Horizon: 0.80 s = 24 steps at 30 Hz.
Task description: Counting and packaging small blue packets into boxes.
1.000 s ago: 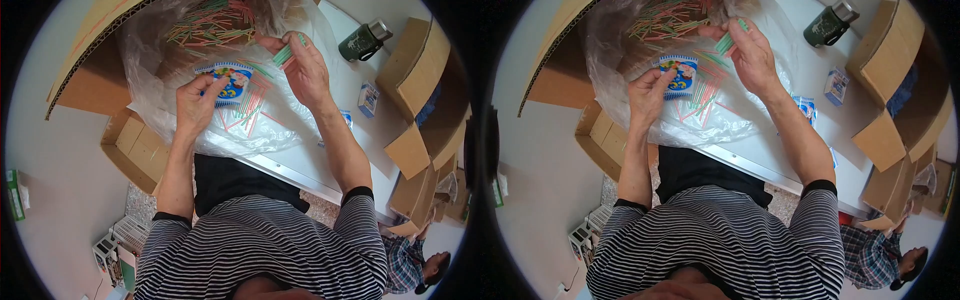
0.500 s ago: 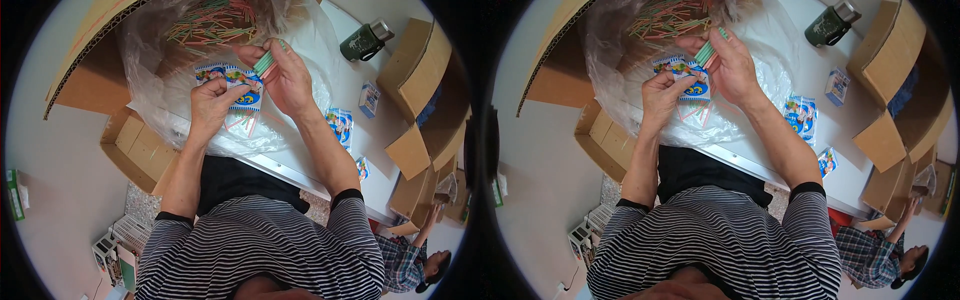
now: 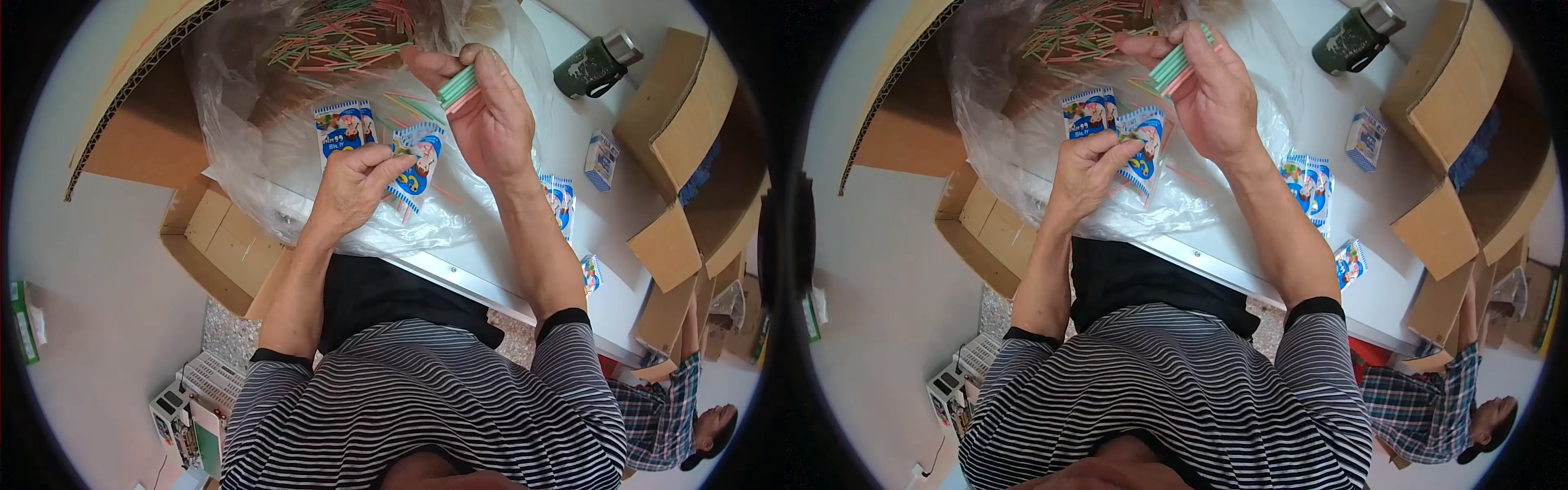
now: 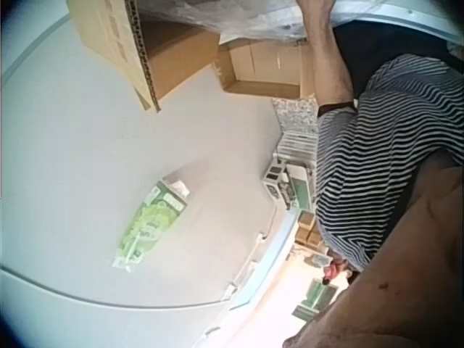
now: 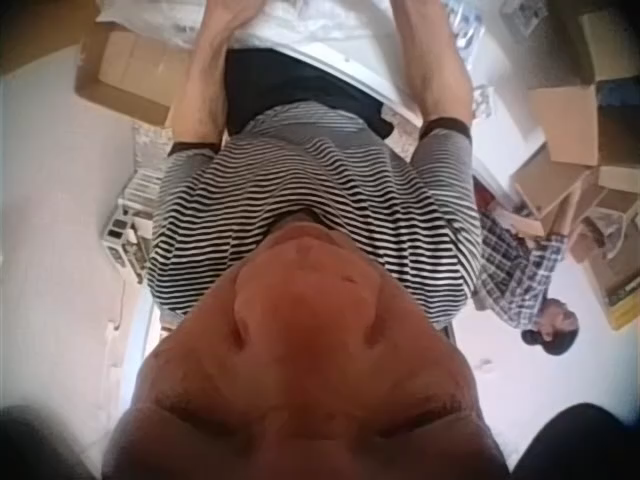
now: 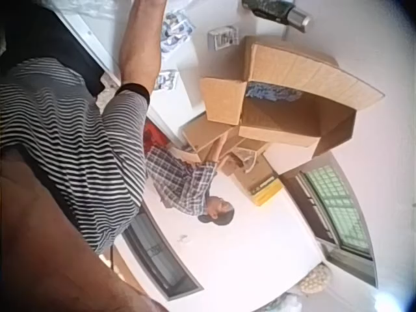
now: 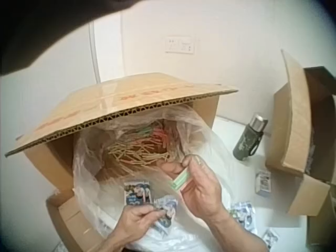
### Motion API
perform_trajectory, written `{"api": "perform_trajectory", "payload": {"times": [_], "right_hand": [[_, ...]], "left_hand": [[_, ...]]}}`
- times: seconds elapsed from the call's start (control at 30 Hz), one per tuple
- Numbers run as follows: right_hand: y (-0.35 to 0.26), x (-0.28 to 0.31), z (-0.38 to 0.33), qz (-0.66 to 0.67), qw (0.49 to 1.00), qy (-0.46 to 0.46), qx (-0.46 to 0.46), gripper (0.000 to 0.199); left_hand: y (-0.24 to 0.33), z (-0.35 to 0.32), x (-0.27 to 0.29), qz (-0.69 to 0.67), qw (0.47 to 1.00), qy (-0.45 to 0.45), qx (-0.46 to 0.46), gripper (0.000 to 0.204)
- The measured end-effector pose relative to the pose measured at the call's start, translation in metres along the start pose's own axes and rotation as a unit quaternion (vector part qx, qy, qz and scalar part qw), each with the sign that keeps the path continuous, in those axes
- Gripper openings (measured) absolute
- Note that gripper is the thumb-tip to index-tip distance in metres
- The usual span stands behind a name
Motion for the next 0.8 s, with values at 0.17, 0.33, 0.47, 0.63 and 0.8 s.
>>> {"api": "perform_trajectory", "payload": {"times": [0.17,0.33,0.47,0.63,0.8], "right_hand": [[0.006,-0.002,-0.007,-0.042,0.999,0.023,-0.021,0.029],[0.018,-0.001,-0.020,-0.064,0.996,0.010,-0.066,0.030],[0.025,-0.008,-0.027,-0.129,0.984,-0.013,-0.119,0.035],[0.034,-0.007,-0.034,-0.068,0.983,0.003,-0.168,0.035],[0.046,-0.006,-0.037,0.061,0.973,0.048,-0.216,0.043]], "left_hand": [[-0.003,0.000,-0.010,-0.013,0.999,-0.031,0.014,0.020],[0.006,0.000,-0.006,0.000,1.000,-0.020,-0.008,0.018],[0.007,0.000,-0.004,-0.013,1.000,-0.005,-0.016,0.018],[0.002,0.000,0.002,-0.080,0.996,0.043,-0.013,0.017],[0.000,-0.006,-0.001,-0.142,0.989,0.044,0.013,0.020]]}}
Point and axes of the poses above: each hand's wrist, its own z-axis towards the middle knuckle, its own x-axis out of the back of the hand, y = z × x, the point moved 9 cm from there along z, towards the middle knuckle, and after that the axes turned 7 degrees about x, right-handed, at the moved point
